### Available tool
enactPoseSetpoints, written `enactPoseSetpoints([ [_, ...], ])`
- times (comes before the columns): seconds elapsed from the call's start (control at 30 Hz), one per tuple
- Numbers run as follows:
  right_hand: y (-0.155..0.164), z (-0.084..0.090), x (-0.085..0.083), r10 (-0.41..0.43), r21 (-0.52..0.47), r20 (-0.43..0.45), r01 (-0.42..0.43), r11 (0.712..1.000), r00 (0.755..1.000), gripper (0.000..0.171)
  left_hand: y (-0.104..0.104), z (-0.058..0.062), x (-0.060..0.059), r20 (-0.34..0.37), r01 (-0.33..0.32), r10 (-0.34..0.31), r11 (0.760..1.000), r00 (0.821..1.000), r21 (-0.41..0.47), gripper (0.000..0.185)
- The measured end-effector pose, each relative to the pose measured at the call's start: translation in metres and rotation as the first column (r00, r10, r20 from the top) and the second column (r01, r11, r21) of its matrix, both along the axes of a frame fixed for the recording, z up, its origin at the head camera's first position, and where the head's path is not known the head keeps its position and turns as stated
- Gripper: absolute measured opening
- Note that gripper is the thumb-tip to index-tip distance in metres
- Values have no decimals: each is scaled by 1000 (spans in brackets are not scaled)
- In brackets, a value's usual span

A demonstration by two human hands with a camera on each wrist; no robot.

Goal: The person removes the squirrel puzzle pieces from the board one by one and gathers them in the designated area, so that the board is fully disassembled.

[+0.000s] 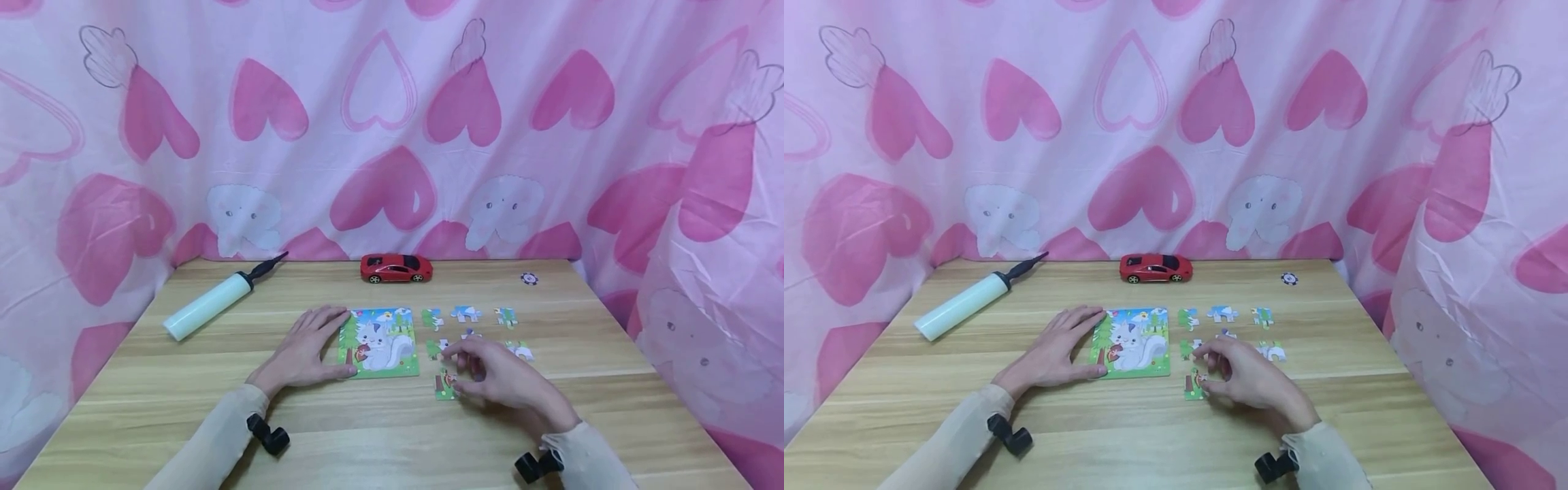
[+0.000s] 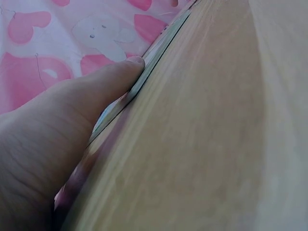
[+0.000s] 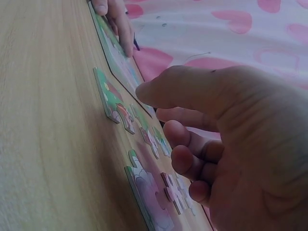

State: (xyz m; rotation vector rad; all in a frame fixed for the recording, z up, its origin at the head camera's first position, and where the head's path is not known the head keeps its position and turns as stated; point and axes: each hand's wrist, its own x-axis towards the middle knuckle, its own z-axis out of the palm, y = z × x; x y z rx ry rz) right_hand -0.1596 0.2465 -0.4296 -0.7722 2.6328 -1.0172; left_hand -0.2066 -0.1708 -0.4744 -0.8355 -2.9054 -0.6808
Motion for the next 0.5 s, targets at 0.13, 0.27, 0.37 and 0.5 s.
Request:
enactPoseSetpoints([
  [0.13,0,-1,1,-9,-4,13,9,1000,1000,47,0,1,1,7,4,-4,1000,1000,-1,113],
  [0.27,0,0,2,-6,-5,-7,6,1000,1000,44,0,3,0,5,5,-6,1000,1000,14,113],
  [0.37,1,0,2,-9,-8,-21,9,1000,1000,43,1,4,-1,1,6,-6,1000,1000,23,113],
  [0.5,1,0,2,-24,-11,-33,24,1000,999,43,0,3,-1,22,-3,2,999,1000,37,115],
])
